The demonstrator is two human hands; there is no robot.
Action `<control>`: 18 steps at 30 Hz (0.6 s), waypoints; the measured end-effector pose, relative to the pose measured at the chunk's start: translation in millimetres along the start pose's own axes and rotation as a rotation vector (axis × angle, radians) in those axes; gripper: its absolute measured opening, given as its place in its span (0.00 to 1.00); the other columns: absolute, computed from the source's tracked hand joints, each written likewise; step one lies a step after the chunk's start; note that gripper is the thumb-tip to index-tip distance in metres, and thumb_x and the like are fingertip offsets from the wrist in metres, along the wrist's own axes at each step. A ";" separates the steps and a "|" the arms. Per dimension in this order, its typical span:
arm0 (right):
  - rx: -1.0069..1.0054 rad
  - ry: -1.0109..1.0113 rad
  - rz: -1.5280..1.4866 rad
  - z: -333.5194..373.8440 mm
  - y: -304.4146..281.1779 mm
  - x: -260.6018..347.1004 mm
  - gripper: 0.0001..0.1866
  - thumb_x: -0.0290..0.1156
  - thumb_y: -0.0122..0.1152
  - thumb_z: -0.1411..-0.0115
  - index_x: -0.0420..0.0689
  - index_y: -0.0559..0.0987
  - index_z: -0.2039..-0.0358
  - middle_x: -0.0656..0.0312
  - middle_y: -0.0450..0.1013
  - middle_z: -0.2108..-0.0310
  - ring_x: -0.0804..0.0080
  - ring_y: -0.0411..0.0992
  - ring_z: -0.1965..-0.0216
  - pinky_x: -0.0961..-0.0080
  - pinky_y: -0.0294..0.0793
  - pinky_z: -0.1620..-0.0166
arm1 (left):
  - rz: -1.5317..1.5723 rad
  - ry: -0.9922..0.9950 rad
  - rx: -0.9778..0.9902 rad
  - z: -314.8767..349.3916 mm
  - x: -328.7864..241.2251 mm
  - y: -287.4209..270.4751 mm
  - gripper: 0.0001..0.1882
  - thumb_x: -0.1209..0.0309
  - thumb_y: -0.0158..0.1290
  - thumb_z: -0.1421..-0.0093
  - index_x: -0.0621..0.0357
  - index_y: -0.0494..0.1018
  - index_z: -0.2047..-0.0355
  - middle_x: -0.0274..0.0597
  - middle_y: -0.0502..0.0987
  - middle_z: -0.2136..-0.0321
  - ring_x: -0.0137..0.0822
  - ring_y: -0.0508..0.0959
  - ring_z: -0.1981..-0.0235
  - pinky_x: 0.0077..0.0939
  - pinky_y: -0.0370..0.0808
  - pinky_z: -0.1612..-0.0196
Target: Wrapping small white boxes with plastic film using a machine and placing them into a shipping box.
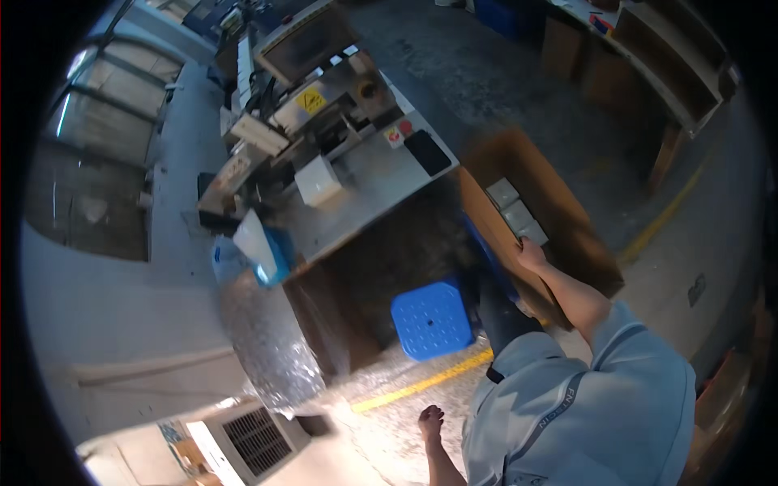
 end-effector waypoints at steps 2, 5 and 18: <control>0.030 0.009 0.164 31.5 40.5 -47.5 0.11 0.34 0.54 0.37 0.39 0.76 0.60 0.43 0.78 0.64 0.40 0.75 0.58 0.47 0.74 0.54 | -0.089 -0.086 0.037 11.0 8.7 -7.4 0.16 0.66 0.54 0.32 0.58 0.73 0.48 0.46 0.82 0.60 0.39 0.84 0.63 0.32 0.79 0.65; 0.224 0.154 0.149 94.9 43.6 6.6 0.10 0.32 0.52 0.37 0.38 0.75 0.62 0.41 0.77 0.64 0.39 0.76 0.60 0.46 0.75 0.57 | -0.292 -0.193 0.001 81.8 -77.8 -69.3 0.16 0.64 0.55 0.33 0.59 0.75 0.50 0.45 0.82 0.60 0.37 0.83 0.61 0.29 0.79 0.63; 0.274 0.238 0.148 101.9 54.4 5.4 0.13 0.35 0.53 0.35 0.36 0.74 0.59 0.39 0.76 0.71 0.36 0.75 0.67 0.47 0.75 0.65 | -0.136 0.359 -0.077 -110.4 -471.1 4.7 0.13 0.66 0.54 0.32 0.64 0.77 0.55 0.38 0.79 0.67 0.29 0.77 0.64 0.23 0.74 0.62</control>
Point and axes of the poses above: each hand's wrist, its own z-axis away from the middle knuckle, its own y-axis out of the palm, x = y × z, the point moved 5 cm from there along -z, towards the middle knuckle
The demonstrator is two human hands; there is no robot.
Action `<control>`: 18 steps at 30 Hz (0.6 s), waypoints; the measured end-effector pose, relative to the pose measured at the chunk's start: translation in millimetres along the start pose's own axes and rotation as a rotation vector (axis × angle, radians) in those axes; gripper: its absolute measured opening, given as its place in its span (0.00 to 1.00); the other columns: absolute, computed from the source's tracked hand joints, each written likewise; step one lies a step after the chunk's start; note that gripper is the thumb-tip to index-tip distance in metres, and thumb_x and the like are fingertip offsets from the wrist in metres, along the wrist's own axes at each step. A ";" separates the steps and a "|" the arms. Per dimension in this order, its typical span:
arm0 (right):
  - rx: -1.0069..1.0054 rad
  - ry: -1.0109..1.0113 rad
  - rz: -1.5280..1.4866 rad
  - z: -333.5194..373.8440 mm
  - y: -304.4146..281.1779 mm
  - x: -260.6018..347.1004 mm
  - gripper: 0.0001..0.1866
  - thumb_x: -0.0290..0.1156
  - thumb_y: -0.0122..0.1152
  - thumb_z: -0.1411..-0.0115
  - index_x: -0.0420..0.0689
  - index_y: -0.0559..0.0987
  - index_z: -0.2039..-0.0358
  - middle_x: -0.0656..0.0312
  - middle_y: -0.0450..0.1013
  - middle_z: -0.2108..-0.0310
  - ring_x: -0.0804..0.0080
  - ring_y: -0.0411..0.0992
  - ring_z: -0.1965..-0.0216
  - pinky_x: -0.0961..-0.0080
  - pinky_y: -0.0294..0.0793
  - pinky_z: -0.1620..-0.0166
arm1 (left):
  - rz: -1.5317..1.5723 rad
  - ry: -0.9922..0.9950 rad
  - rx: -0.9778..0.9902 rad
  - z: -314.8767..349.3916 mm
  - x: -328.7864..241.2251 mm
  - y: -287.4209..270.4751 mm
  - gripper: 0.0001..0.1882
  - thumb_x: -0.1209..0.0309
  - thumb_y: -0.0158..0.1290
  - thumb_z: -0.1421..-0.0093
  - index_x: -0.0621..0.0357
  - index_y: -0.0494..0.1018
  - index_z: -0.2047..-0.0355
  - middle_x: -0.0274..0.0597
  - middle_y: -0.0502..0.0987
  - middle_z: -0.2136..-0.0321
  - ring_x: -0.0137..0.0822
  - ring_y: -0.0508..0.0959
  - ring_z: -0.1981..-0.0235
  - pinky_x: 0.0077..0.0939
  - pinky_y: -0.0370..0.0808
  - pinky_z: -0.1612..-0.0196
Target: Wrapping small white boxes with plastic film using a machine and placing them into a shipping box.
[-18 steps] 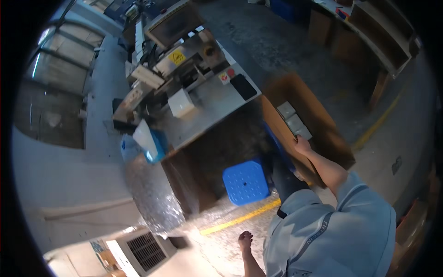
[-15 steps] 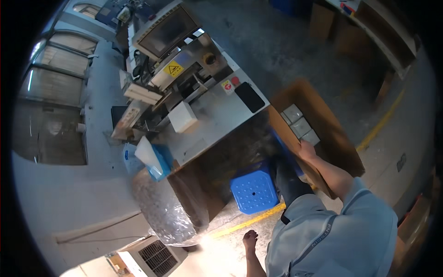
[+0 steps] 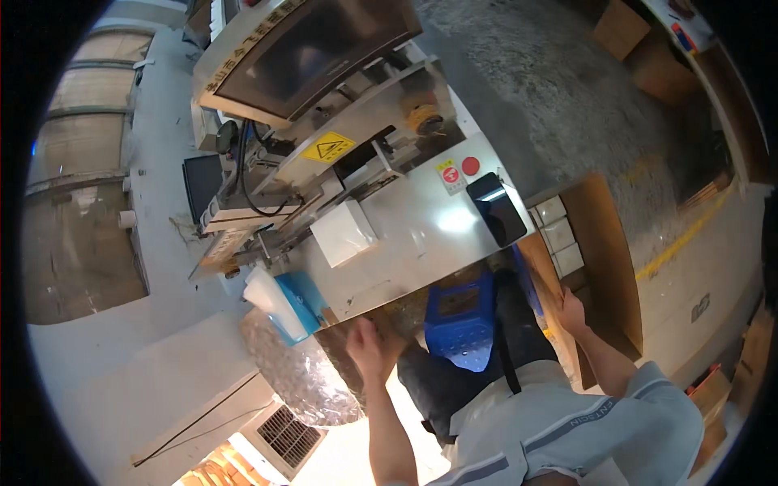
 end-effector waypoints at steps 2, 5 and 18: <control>-0.011 -0.011 -0.014 0.3 3.8 0.6 0.15 0.35 0.53 0.35 0.36 0.75 0.56 0.39 0.76 0.69 0.36 0.76 0.66 0.47 0.75 0.64 | 0.006 0.112 -0.125 -56.1 -32.4 -0.7 0.21 0.63 0.55 0.32 0.67 0.73 0.47 0.42 0.79 0.59 0.32 0.77 0.57 0.26 0.74 0.53; -0.009 -0.014 0.064 -8.0 -2.2 6.2 0.17 0.32 0.55 0.35 0.36 0.74 0.50 0.39 0.77 0.63 0.41 0.77 0.63 0.53 0.77 0.60 | -0.121 0.187 -0.101 -136.9 -69.2 6.2 0.29 0.58 0.58 0.34 0.70 0.68 0.42 0.46 0.77 0.51 0.35 0.76 0.51 0.28 0.72 0.46; 0.023 -0.614 -0.752 -94.0 92.8 369.2 0.33 0.37 0.62 0.35 0.34 0.64 0.36 0.47 0.70 0.42 0.60 0.71 0.43 0.68 0.70 0.41 | -0.269 0.570 0.150 -138.7 -55.0 84.5 0.37 0.58 0.66 0.45 0.72 0.64 0.45 0.63 0.76 0.52 0.51 0.79 0.52 0.38 0.74 0.48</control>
Point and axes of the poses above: each hand's wrist, its own z-axis away from the middle knuckle, its own y-axis out of the palm, x = y × z, the point moved 5 cm from there along -z, towards the middle knuckle
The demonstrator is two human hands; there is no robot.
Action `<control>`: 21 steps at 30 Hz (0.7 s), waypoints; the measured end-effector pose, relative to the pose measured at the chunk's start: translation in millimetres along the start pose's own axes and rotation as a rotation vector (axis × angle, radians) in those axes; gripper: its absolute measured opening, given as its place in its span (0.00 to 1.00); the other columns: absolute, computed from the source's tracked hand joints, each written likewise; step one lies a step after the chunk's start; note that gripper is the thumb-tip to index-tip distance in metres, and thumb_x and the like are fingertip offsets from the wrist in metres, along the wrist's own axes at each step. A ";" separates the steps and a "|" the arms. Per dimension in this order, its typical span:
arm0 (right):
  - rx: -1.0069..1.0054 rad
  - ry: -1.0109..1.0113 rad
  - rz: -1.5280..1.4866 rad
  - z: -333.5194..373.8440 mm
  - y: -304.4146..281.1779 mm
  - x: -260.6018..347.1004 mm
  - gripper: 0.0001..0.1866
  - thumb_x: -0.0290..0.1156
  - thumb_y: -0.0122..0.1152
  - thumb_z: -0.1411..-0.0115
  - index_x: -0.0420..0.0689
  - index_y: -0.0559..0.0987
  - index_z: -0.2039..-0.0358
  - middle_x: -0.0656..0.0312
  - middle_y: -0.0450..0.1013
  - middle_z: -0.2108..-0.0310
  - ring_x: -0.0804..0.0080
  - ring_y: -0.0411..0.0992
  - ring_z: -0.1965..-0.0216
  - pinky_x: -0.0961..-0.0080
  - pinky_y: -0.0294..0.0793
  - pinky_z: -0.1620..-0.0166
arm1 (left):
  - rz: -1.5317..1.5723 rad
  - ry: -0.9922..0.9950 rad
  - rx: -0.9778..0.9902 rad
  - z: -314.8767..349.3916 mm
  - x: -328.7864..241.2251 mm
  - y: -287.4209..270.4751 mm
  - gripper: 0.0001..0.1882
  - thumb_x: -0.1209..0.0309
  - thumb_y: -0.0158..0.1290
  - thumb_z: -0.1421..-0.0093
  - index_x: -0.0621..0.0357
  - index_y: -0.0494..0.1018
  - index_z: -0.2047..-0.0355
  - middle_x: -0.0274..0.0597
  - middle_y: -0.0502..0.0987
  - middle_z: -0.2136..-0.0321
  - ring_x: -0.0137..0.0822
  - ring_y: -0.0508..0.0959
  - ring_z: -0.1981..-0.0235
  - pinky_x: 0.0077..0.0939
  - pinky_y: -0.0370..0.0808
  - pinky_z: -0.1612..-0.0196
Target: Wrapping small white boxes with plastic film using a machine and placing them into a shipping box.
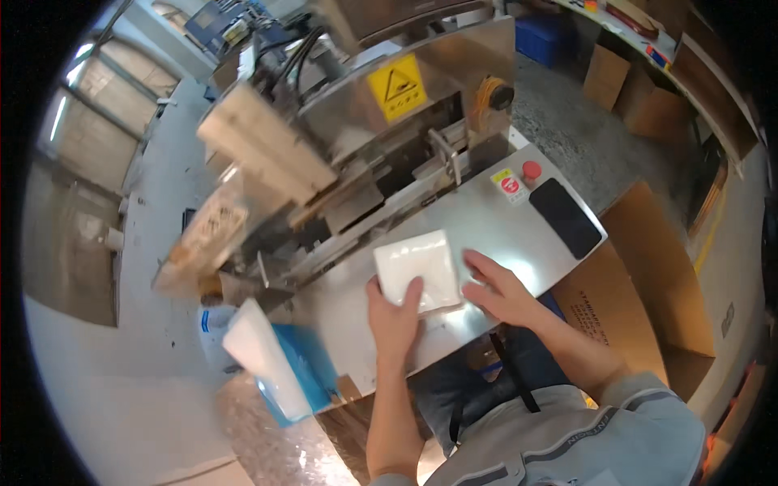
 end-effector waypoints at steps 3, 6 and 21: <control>0.079 0.035 -0.177 -12.8 36.2 25.0 0.35 0.35 0.63 0.36 0.36 0.61 0.33 0.53 0.71 0.43 0.68 0.70 0.45 0.72 0.70 0.43 | 0.233 0.002 -0.043 45.4 7.2 0.1 0.36 0.61 0.65 0.44 0.72 0.61 0.45 0.59 0.75 0.52 0.49 0.77 0.51 0.37 0.73 0.48; 0.097 0.103 -0.258 19.5 43.3 29.3 0.40 0.29 0.69 0.41 0.38 0.59 0.32 0.56 0.71 0.43 0.71 0.69 0.44 0.72 0.70 0.42 | 0.353 -0.009 -0.023 91.5 19.9 -11.2 0.34 0.62 0.65 0.44 0.71 0.62 0.46 0.57 0.75 0.53 0.44 0.78 0.52 0.34 0.74 0.50; -0.053 -0.048 -0.173 132.9 -59.6 35.3 0.52 0.26 0.75 0.50 0.39 0.54 0.30 0.53 0.71 0.44 0.66 0.71 0.45 0.67 0.68 0.40 | 0.592 0.000 0.320 84.5 2.1 46.0 0.13 0.68 0.58 0.35 0.65 0.79 0.54 0.40 0.84 0.66 0.23 0.78 0.67 0.19 0.73 0.64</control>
Point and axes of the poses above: each hand's wrist, its own z-axis away from the middle knuckle, its own y-axis out of the palm, x = y × z, the point moved 5 cm from there along -z, towards the middle knuckle
